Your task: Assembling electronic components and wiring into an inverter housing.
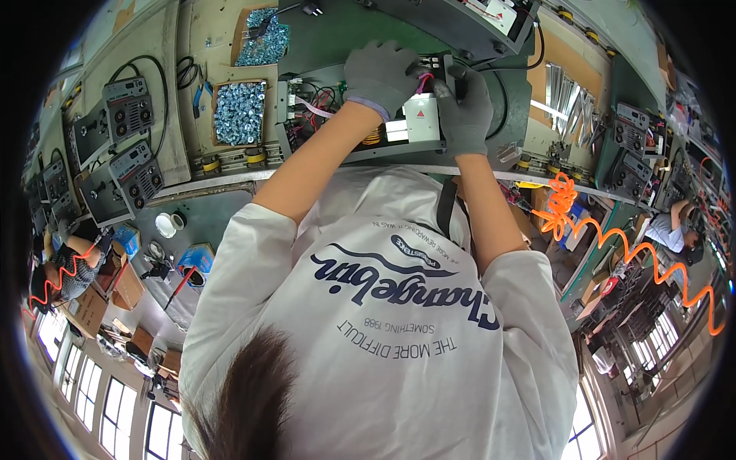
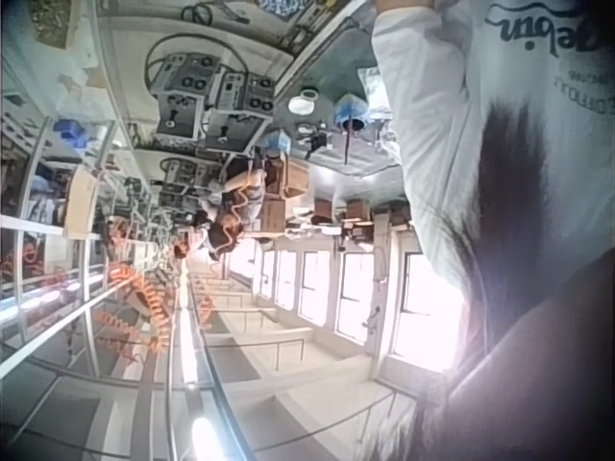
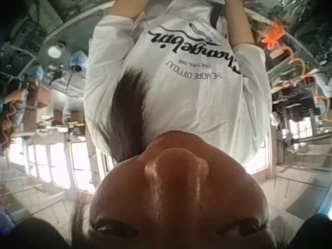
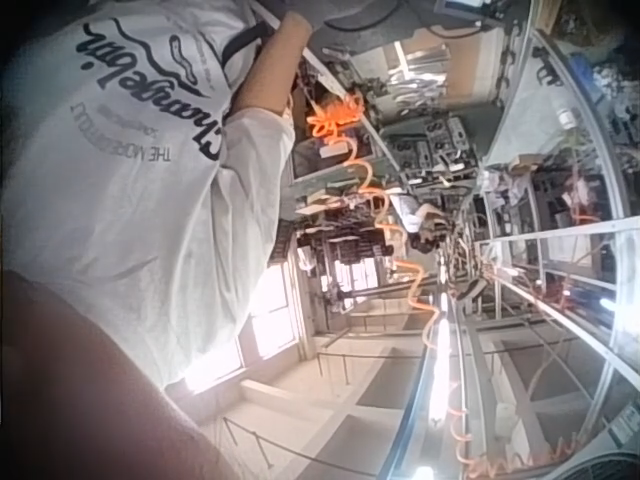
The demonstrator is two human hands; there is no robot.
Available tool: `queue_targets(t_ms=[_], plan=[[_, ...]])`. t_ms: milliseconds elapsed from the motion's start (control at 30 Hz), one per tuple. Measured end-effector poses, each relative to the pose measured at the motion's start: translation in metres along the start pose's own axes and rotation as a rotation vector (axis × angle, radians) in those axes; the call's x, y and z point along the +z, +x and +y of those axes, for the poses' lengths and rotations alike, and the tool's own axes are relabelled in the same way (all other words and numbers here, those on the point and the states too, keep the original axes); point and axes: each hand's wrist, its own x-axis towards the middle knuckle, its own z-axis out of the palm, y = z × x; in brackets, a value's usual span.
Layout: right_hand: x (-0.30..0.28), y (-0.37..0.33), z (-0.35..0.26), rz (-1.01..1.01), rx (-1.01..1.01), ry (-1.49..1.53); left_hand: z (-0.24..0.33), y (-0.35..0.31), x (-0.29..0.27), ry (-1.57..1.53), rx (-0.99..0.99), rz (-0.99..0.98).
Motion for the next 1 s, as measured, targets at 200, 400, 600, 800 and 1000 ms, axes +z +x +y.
queue_targets(t_ms=[200, 400, 600, 800, 1000], plan=[[-0.007, -0.003, -0.019, -0.07, 0.078, -0.073, -0.006, 0.011, 0.011, 0.084, 0.136, -0.041], [-0.003, -0.003, -0.013, -0.084, 0.046, -0.242, 0.003, 0.015, 0.01, 0.108, 0.205, -0.085], [-0.008, -0.001, -0.022, -0.125, 0.024, -0.286, -0.01, 0.021, 0.007, -0.024, 0.169, -0.081], [-0.002, 0.005, -0.036, 0.043, -0.499, -0.439, -0.013, -0.001, -0.022, -0.158, 0.064, -0.102], [-0.009, 0.01, -0.035, -0.018, -0.521, -0.611, -0.003, -0.013, -0.029, -0.511, 0.033, -0.252]])
